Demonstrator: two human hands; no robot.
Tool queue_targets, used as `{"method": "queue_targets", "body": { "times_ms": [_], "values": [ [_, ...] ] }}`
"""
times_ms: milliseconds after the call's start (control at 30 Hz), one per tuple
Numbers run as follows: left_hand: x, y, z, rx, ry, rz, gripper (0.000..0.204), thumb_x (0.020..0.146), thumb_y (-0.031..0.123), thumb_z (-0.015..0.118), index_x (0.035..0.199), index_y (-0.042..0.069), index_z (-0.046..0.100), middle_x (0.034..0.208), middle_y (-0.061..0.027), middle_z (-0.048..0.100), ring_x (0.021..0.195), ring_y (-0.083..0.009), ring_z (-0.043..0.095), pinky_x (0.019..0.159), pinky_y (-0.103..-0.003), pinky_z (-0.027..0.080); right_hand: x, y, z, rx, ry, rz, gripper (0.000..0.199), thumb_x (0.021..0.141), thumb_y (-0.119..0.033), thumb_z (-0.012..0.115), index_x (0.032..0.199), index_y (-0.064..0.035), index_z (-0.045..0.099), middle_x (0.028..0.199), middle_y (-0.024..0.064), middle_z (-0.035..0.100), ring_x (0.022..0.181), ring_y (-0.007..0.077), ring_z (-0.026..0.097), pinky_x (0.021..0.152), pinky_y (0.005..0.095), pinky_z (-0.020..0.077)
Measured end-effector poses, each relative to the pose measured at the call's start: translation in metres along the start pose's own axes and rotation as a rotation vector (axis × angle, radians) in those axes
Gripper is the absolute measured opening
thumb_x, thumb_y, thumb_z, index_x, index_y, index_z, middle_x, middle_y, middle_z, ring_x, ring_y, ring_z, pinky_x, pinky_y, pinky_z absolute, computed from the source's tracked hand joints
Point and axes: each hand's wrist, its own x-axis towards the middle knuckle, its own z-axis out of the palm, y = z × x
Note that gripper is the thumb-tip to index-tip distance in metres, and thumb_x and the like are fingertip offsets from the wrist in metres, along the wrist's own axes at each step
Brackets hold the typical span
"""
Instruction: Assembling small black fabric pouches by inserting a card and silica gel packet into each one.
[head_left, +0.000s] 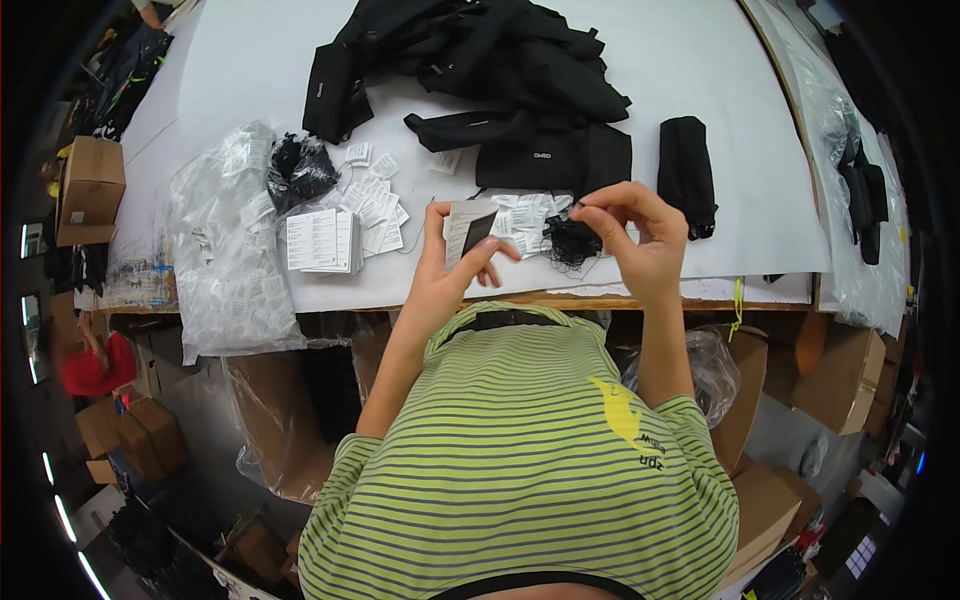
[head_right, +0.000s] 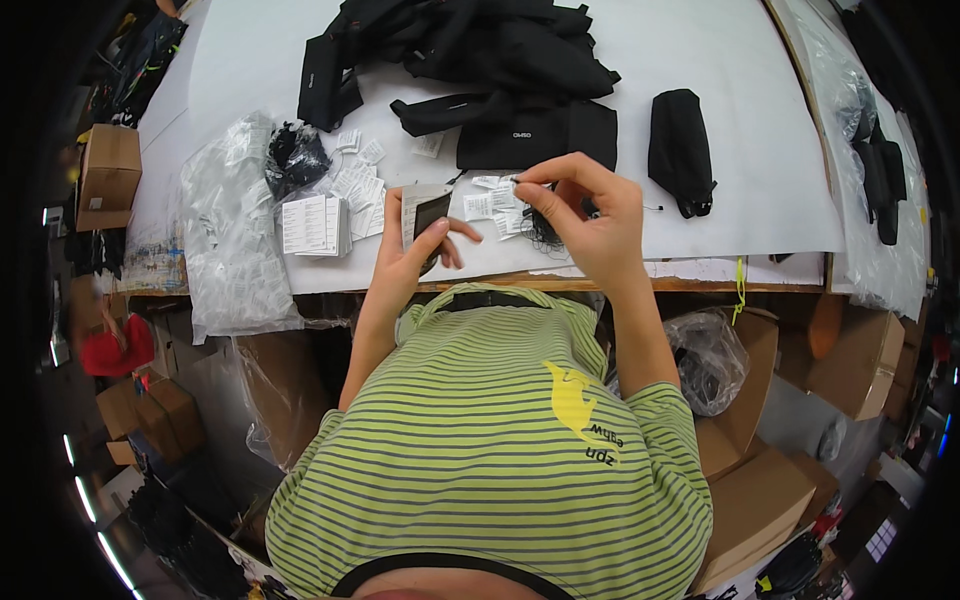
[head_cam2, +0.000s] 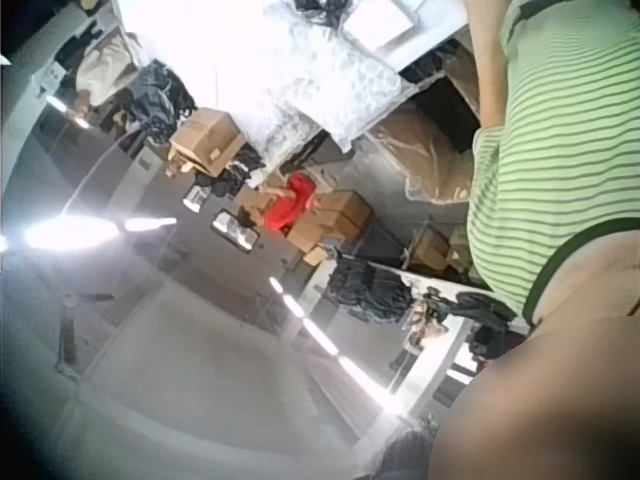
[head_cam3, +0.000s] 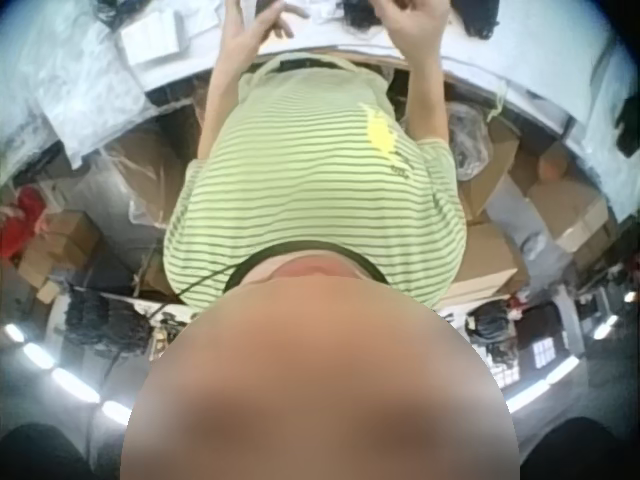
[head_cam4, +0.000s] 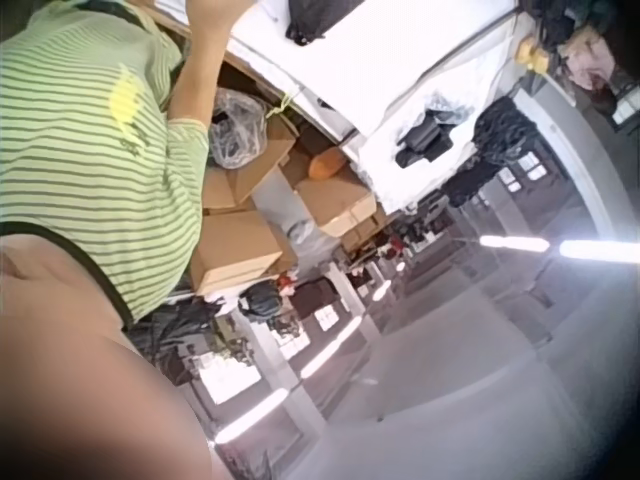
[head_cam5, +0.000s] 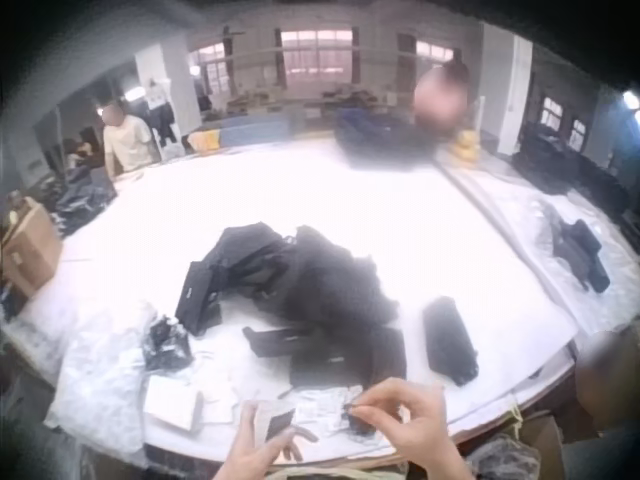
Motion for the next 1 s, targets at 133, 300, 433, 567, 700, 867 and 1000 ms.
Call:
{"method": "queue_targets", "body": {
  "times_ms": [133, 300, 433, 567, 700, 867, 1000],
  "values": [
    [0.000, -0.002, 0.015, -0.059, 0.087, 0.137, 0.023, 0.089, 0.011, 0.060, 0.104, 0.004, 0.044, 0.090, -0.0062, 0.063, 0.075, -0.0120, 0.058, 0.067, -0.024, 0.046, -0.005, 0.002, 0.029, 0.302, 0.030, 0.016, 0.004, 0.084, -0.003, 0.065, 0.086, -0.0026, 0.061, 0.074, -0.0011, 0.060, 0.055, 0.0017, 0.043, 0.049, 0.0165, 0.0340],
    [-0.003, -0.004, 0.020, 0.325, 0.287, 0.411, 0.018, 0.079, 0.004, 0.069, 0.093, 0.003, 0.057, 0.086, -0.0050, 0.058, 0.081, -0.0153, 0.054, 0.072, -0.026, 0.043, -0.016, -0.003, 0.048, 0.202, -0.085, 0.148, 0.008, 0.085, -0.005, 0.061, 0.081, -0.0015, 0.055, 0.058, -0.0028, 0.049, 0.051, 0.0023, 0.041, 0.048, 0.0187, 0.0330],
    [-0.001, -0.002, 0.014, 0.596, 0.333, 0.652, 0.016, 0.078, 0.000, 0.069, 0.090, 0.001, 0.059, 0.087, -0.0032, 0.056, 0.076, -0.0122, 0.051, 0.068, -0.024, 0.040, -0.014, -0.006, 0.052, 0.097, -0.094, 0.128, 0.009, 0.084, -0.006, 0.062, 0.082, -0.0013, 0.055, 0.057, -0.0021, 0.047, 0.050, 0.0027, 0.040, 0.046, 0.0198, 0.0308],
    [-0.002, 0.002, 0.016, 0.708, 0.378, 0.666, 0.013, 0.073, 0.000, 0.071, 0.082, 0.003, 0.062, 0.080, -0.0055, 0.057, 0.074, -0.0200, 0.052, 0.067, -0.029, 0.041, -0.013, -0.004, 0.053, -0.019, -0.034, 0.076, 0.008, 0.083, -0.006, 0.064, 0.083, -0.0017, 0.057, 0.054, -0.0019, 0.044, 0.048, 0.0033, 0.037, 0.045, 0.0203, 0.0279],
    [-0.005, 0.002, 0.010, 0.539, 0.266, 0.544, 0.009, 0.075, 0.001, 0.070, 0.081, 0.002, 0.063, 0.076, -0.0052, 0.057, 0.076, -0.0165, 0.053, 0.070, -0.028, 0.042, -0.010, -0.001, 0.051, 0.040, -0.025, 0.169, 0.010, 0.082, -0.008, 0.067, 0.087, -0.0030, 0.061, 0.053, -0.0018, 0.044, 0.047, 0.0035, 0.034, 0.044, 0.0213, 0.0260],
    [0.004, -0.009, -0.009, -0.061, -0.106, 0.103, 0.010, 0.089, 0.009, 0.060, 0.085, 0.000, 0.061, 0.079, -0.0015, 0.057, 0.079, -0.0102, 0.054, 0.073, -0.023, 0.042, -0.014, 0.007, 0.045, 0.048, -0.116, 0.163, 0.009, 0.081, -0.009, 0.069, 0.086, -0.0039, 0.063, 0.053, -0.0012, 0.047, 0.046, 0.0041, 0.035, 0.044, 0.0217, 0.0267],
    [0.009, -0.024, -0.012, 0.004, -0.083, 0.106, 0.013, 0.094, 0.013, 0.055, 0.097, 0.000, 0.057, 0.086, -0.0004, 0.058, 0.079, -0.0056, 0.052, 0.075, -0.021, 0.042, -0.013, 0.013, 0.050, 0.009, -0.179, 0.154, 0.010, 0.080, -0.009, 0.069, 0.085, -0.0039, 0.063, 0.052, 0.0010, 0.048, 0.045, 0.0066, 0.037, 0.044, 0.0229, 0.0292]
  ]
}}
